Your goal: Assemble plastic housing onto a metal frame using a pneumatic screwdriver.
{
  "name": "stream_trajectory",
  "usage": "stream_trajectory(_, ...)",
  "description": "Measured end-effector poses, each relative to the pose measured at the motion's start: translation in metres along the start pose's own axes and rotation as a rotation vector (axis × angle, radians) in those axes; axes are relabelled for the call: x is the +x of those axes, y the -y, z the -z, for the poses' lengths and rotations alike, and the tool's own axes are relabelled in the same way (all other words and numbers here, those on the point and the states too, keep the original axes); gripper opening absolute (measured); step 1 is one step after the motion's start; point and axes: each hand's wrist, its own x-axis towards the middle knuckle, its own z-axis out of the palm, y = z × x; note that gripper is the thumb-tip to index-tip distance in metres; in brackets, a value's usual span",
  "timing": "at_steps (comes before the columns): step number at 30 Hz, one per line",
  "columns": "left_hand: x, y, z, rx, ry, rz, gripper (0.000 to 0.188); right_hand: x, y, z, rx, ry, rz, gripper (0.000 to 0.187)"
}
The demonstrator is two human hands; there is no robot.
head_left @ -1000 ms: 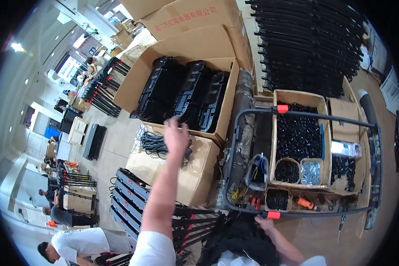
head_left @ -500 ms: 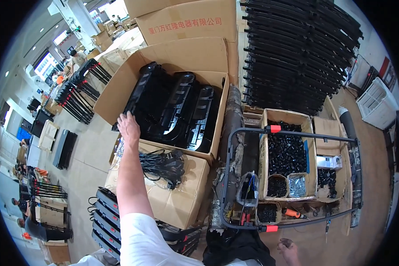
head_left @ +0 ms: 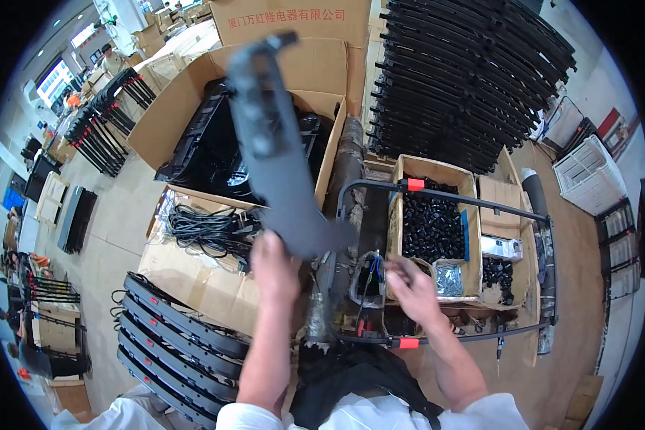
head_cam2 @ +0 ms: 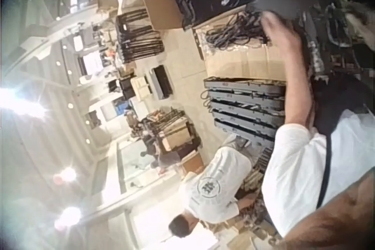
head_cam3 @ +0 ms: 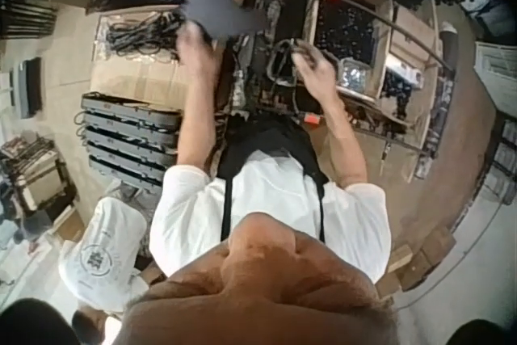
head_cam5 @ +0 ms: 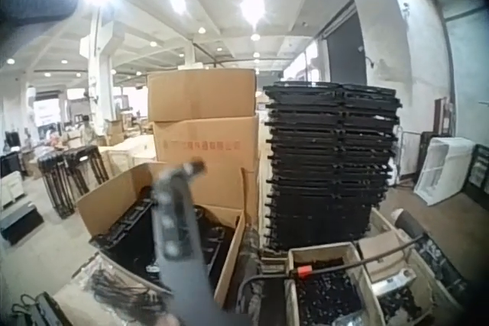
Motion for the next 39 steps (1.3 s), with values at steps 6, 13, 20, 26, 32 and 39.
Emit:
stream_trajectory(6,-0.172,0.044,-0.021,-0.784,0.221,0.554,0.033,0.013,-0.058,-0.051,-0.032,0.185,-0.07,0.051)
stream_trajectory(13,-0.181,0.099,-0.032,-0.039,0.083,0.239,0.048,-0.003,-0.148,-0.077,0.018,0.17,-0.089,0.046)
stream_trajectory(20,-0.186,0.101,-0.051,0.207,0.248,0.077,0.055,-0.007,-0.147,-0.08,0.065,0.175,-0.105,0.045)
stream_trajectory(26,-0.181,0.094,-0.053,0.184,0.317,0.131,0.052,-0.003,-0.172,-0.086,0.075,0.147,-0.132,0.047)
stream_trajectory(32,-0.171,0.099,-0.049,0.127,0.291,0.158,0.052,-0.002,-0.16,-0.042,0.154,0.219,-0.24,0.041)
stream_trajectory(39,-0.135,-0.006,-0.118,0.256,0.65,-0.27,0.022,-0.089,-0.112,0.151,0.343,-0.203,-0.427,0.029)
